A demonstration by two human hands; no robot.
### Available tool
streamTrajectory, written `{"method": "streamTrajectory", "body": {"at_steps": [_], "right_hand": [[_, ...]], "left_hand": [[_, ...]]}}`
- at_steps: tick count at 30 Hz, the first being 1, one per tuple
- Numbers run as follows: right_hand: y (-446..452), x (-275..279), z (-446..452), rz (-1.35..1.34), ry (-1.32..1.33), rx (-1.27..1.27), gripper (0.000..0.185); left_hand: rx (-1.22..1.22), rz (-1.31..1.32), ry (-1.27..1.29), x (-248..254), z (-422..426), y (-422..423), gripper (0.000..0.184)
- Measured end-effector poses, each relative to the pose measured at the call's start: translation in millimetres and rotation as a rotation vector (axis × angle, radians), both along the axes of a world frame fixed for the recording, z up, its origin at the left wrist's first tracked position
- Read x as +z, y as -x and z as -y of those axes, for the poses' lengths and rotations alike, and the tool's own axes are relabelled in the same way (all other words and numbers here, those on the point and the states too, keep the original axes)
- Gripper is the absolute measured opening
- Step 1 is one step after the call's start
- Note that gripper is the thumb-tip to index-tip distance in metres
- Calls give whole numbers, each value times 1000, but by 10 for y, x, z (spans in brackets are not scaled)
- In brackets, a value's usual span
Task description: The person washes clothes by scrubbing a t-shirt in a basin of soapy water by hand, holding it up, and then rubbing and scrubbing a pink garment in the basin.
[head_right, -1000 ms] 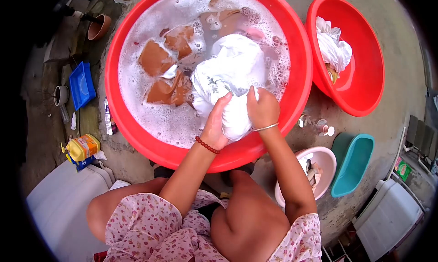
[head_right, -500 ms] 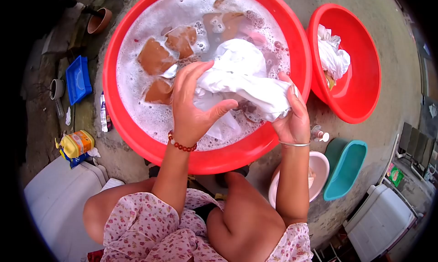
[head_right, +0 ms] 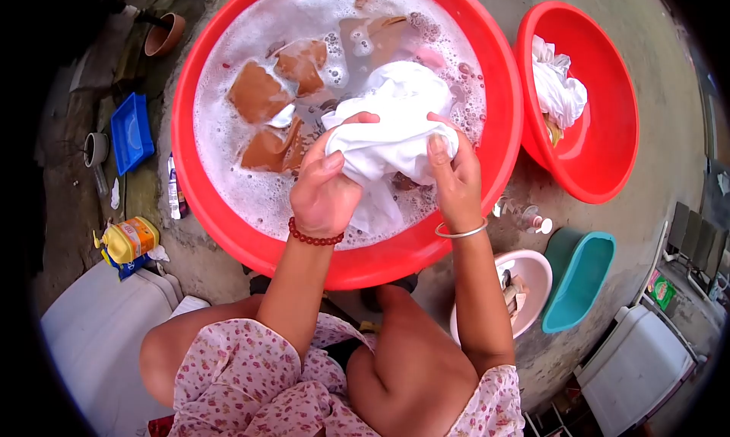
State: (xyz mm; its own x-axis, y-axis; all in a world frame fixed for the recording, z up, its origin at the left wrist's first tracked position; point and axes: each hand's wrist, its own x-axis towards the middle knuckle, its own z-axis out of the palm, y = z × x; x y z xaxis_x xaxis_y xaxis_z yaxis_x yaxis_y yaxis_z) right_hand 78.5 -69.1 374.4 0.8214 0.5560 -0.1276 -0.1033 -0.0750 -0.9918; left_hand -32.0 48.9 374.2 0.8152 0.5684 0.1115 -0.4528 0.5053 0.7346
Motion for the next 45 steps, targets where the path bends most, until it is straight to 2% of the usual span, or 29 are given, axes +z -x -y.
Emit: {"method": "streamTrajectory", "body": {"at_steps": [2,4,5,6,8,10,11,12,14,16,18,19,20,22,24,26,27,28,30,31,32,34,37,38,39,40,42,44,45], "right_hand": [[110,33,-61,285,140,56,22],[430,175,-92,522,234,70,27],[579,321,-118,742,271,160,34],[681,317,-127,839,242,281,28],[679,198,-139,1016,360,419,21],[417,-123,-205,1017,418,184,31],[367,-160,-221,953,532,134,29],[388,-194,-235,955,527,135,29],[483,-226,-227,966,554,65,30],[676,-35,-175,943,605,96,28],[910,129,-97,931,397,322,28],[866,93,-76,941,398,340,27],[732,-10,-72,910,383,281,27],[322,-204,-83,734,602,138,31],[195,-255,-76,578,722,49,36],[335,-196,-46,744,712,61,32],[469,-125,-54,810,572,96,28],[641,-19,-64,864,438,134,25],[920,242,-115,894,379,337,22],[807,1,-66,928,351,342,20],[646,-209,-76,922,442,200,21],[194,-341,-72,704,667,82,23],[329,-236,-17,713,642,110,23],[516,-163,-30,729,463,108,24],[725,-45,-27,743,395,198,23],[894,24,-32,721,316,322,23],[816,-161,-42,812,365,263,24],[408,-274,-90,716,630,151,26],[163,-404,-51,529,686,177,31]], "left_hand": [[50,-108,711,84,137,-123,33],[78,-170,735,-155,151,-105,32],[5,-85,805,-415,173,-19,31],[-69,1,873,-674,213,47,30],[-259,151,816,-1111,352,124,29],[150,-648,679,-279,462,-39,32],[197,-690,682,-310,469,-91,35],[201,-688,681,-285,413,-80,35],[42,-545,964,-209,319,-42,33],[45,-502,944,-596,364,15,29],[-159,-543,782,-848,288,121,28],[-59,-502,832,-648,340,105,26],[61,-632,815,-417,438,28,23],[137,-675,938,-399,664,-73,21],[93,-614,928,-317,706,-66,18],[77,-670,852,-378,686,-18,17],[96,-757,794,-249,607,-62,16],[40,-583,839,-620,636,52,17],[2,-665,-117,-656,416,140,19],[-63,-510,457,-824,562,135,18],[-10,-389,1050,-981,706,130,18],[103,-711,973,-392,755,-26,18],[89,-746,848,-338,684,-25,19],[108,-775,820,-337,604,-17,19],[-61,-491,879,-946,583,166,20],[-69,-655,797,-694,427,141,22],[-178,-509,1120,-858,499,137,18],[-118,-481,1110,-578,597,64,26],[-167,-407,1109,-639,684,53,29]]}}
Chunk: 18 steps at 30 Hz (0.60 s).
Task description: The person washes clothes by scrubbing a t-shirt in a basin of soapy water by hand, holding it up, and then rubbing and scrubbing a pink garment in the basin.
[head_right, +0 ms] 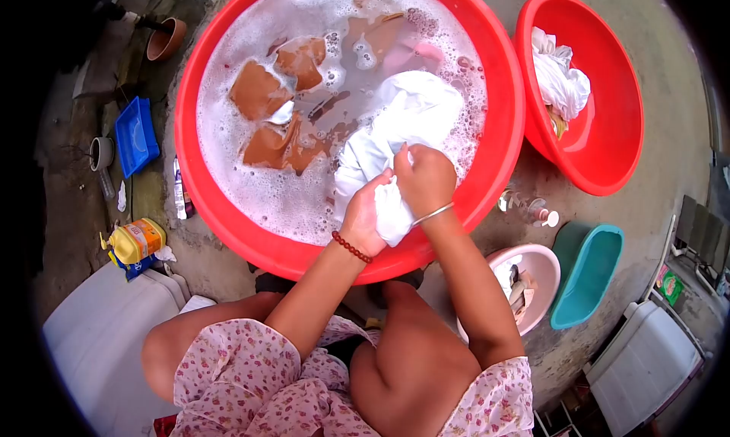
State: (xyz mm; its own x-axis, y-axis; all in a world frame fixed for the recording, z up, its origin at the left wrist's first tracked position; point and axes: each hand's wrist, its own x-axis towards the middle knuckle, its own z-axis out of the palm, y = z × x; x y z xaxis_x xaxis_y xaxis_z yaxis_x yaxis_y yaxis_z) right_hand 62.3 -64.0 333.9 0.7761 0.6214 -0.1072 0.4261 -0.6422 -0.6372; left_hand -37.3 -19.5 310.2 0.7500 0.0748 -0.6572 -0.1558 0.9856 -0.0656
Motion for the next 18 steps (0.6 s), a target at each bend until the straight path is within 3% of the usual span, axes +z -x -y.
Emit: {"method": "streamTrajectory", "body": {"at_steps": [1,2,3,5,6,8,9,11,13,14,15,16,18], "right_hand": [[-151,-134,88,-180,68,-56,37],[-196,-190,147,-177,65,-56,37],[-244,-235,155,-330,-36,-133,43],[-359,-282,248,-587,-220,-230,56],[-384,-122,228,-688,-295,-239,54],[-364,27,275,-796,-363,-260,52],[-347,2,304,-701,-488,-146,46],[-365,26,340,-601,-622,-17,41],[-376,134,484,-586,16,363,34],[-375,122,464,-624,58,345,37],[-385,22,475,-622,58,342,37],[-403,-134,485,-686,-142,164,35],[-415,-216,433,-799,-467,-97,35]], "left_hand": [[-59,3,-101,-14,78,-44,33],[-229,-85,-288,107,31,-34,38],[-394,-172,-482,210,-66,-30,44],[-652,-226,-1554,58,-143,51,56],[-949,-335,-1706,404,-272,19,45],[-859,-210,-1698,364,-319,42,41],[-758,-99,-1693,359,-371,51,38],[-504,29,-1361,417,-551,87,27],[-252,33,-1143,392,-696,133,22],[-254,34,-1145,377,-717,139,22],[-75,69,-917,353,-727,142,24],[102,100,-684,318,-728,138,30],[173,126,-537,169,-625,109,36]]}}
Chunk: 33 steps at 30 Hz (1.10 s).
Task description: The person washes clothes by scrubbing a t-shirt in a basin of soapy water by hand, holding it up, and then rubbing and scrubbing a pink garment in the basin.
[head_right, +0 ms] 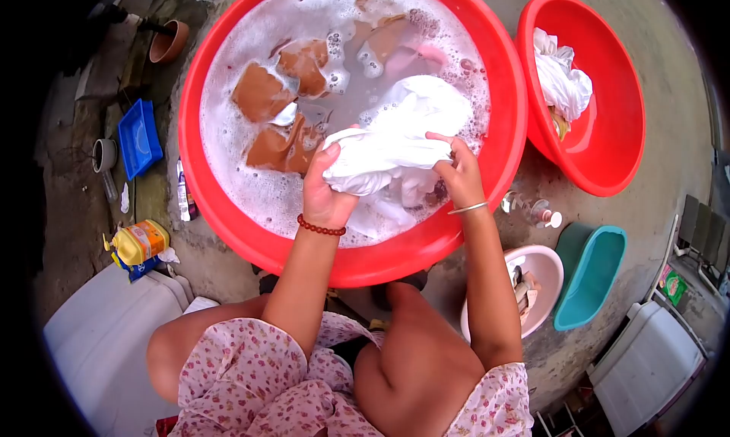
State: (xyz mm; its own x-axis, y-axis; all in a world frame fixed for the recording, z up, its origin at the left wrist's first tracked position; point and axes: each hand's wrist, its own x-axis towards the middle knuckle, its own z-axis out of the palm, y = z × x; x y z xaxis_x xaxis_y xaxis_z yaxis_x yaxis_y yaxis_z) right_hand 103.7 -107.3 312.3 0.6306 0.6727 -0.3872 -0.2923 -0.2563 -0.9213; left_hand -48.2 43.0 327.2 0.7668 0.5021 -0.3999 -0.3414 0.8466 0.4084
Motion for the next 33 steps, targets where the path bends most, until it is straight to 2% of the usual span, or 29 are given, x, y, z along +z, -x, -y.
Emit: {"method": "streamTrajectory", "body": {"at_steps": [2,3,5,6,7,8,9,10,11,13,15,17,18,19,21,22,23,25,26,27,28,29,30,31,32,33], "right_hand": [[235,113,-204,88,-69,-91,35],[391,195,-294,170,-137,-184,35],[707,599,-368,758,-28,192,28],[855,818,-397,794,-12,337,23],[960,945,-424,826,6,483,19],[1009,795,-435,1029,-10,487,21],[975,589,-476,1162,15,333,24],[819,449,-522,1187,149,240,25],[619,364,-553,1212,276,149,27],[404,368,-565,890,565,115,31],[622,486,-516,1059,372,158,30],[977,596,-459,1050,144,214,25],[1157,616,-426,1033,45,313,23],[1237,645,-429,1119,55,376,24],[1022,405,-491,1143,107,217,28],[798,336,-549,1099,235,140,31],[527,327,-549,1017,449,104,31],[443,351,-484,1010,456,94,31],[506,409,-489,1032,378,99,30],[669,495,-458,1050,308,113,28],[858,605,-467,1030,228,103,25],[1029,633,-451,1064,53,144,22],[1218,745,-456,978,25,281,20],[1285,736,-445,1065,116,369,20],[1217,624,-448,1063,99,301,20],[1036,466,-504,1066,76,230,20]], "left_hand": [[114,56,235,-29,89,-89,47],[119,57,232,-134,113,-106,47],[109,-49,304,-439,153,-94,42],[58,-118,358,-457,136,-68,32],[-119,463,265,-642,132,28,27],[-121,463,269,-803,244,53,27],[-82,282,308,-790,378,28,26],[-41,97,344,-751,533,18,27],[57,-270,474,-116,547,-132,24],[99,-286,467,-63,659,-190,26],[20,-200,543,99,497,-171,25],[-112,-250,308,-542,464,18,27],[-23,-224,572,-413,404,-103,32],[-305,148,645,-574,365,103,30],[-307,302,719,-555,411,128,24],[-142,-79,528,-425,526,32,25],[-96,-101,551,-337,614,-3,28],[-27,-204,585,-91,669,-105,16],[-21,-244,521,-14,634,-106,15],[-63,-240,360,-158,625,-87,18],[-177,-150,450,-452,548,9,24],[-260,-118,504,-403,433,34,30],[-345,-88,555,-347,316,56,38],[-454,20,509,-403,205,110,38],[-353,127,576,-470,300,150,34],[-238,52,622,-289,379,57,30]]}}
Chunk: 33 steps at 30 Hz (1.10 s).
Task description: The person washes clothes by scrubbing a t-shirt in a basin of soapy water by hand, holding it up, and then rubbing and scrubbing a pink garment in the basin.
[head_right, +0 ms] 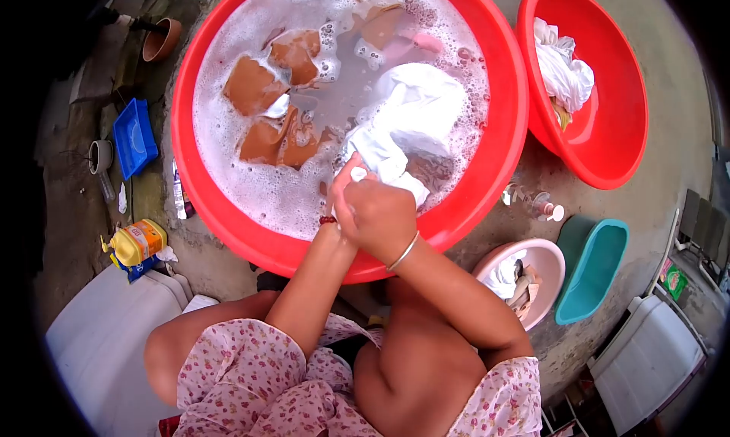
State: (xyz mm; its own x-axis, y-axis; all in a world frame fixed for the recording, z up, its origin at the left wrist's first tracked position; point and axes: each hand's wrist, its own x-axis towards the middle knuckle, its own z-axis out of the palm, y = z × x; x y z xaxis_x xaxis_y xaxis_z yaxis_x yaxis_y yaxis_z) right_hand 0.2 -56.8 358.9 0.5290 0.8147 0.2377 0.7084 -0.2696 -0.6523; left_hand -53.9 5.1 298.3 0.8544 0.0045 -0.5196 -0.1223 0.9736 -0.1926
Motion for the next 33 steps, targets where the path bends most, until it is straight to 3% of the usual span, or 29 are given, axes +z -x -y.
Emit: {"method": "streamTrajectory", "body": {"at_steps": [2,3,5,6,8,9,10,11,13,14,16,17,18,20,21,22,24,25,26,27,28,29,30,33], "right_hand": [[-516,-120,-114,55,267,-301,30],[-669,-168,-59,-59,394,-311,34],[-507,-90,-14,-10,302,-277,35],[-403,-40,27,47,219,-235,35],[-13,82,56,52,3,-82,24],[140,129,59,40,37,-11,23],[238,172,64,20,70,60,23],[175,141,39,27,114,16,25],[-186,-88,-87,130,167,-107,27],[-427,-136,-120,53,206,-243,28],[-547,-110,-83,2,326,-303,28],[-457,-58,-60,8,266,-253,27],[-300,27,-41,23,204,-205,26],[95,209,2,-21,3,-38,21],[199,197,15,-6,29,10,22],[259,168,30,5,50,62,23],[-66,17,-68,106,179,-93,27],[-313,-154,-71,106,301,-193,40],[-583,-182,-77,31,530,-303,48],[-811,-230,-34,-130,626,-367,52],[-983,-420,98,-285,472,-412,57],[-1070,-463,167,-531,254,-449,62],[-1138,-351,179,-748,171,-443,60],[-1229,-179,221,-856,39,-333,55]], "left_hand": [[94,-269,-45,492,104,-200,31],[83,-287,-122,438,194,-268,33],[83,-289,-198,151,269,-181,34],[78,-339,-219,295,174,-196,36],[-149,-500,-525,20,43,-72,39],[-171,-101,-278,-112,-119,-52,44],[-246,-218,-350,-170,-66,-28,46],[-154,-26,-167,-274,-7,5,45],[98,6,116,-332,189,-5,36],[95,-122,-90,26,217,-48,36],[80,-195,-40,87,263,-138,41],[147,32,-37,-44,266,-24,39],[48,-238,-83,17,189,-136,29],[-73,-179,-99,-476,11,7,30],[-116,-258,-248,-57,-70,-76,38],[-129,1,-198,-155,-133,-2,39],[39,-88,-68,-177,63,-69,42],[40,-230,-1,49,84,-170,52],[24,-208,-56,404,72,-235,53],[-130,-151,-314,357,107,-221,48],[-284,-95,-564,293,147,-189,44],[-430,-100,-1187,297,170,-189,36],[-535,-43,-1440,411,103,-192,27],[-608,-80,-1411,340,-38,-170,16]]}}
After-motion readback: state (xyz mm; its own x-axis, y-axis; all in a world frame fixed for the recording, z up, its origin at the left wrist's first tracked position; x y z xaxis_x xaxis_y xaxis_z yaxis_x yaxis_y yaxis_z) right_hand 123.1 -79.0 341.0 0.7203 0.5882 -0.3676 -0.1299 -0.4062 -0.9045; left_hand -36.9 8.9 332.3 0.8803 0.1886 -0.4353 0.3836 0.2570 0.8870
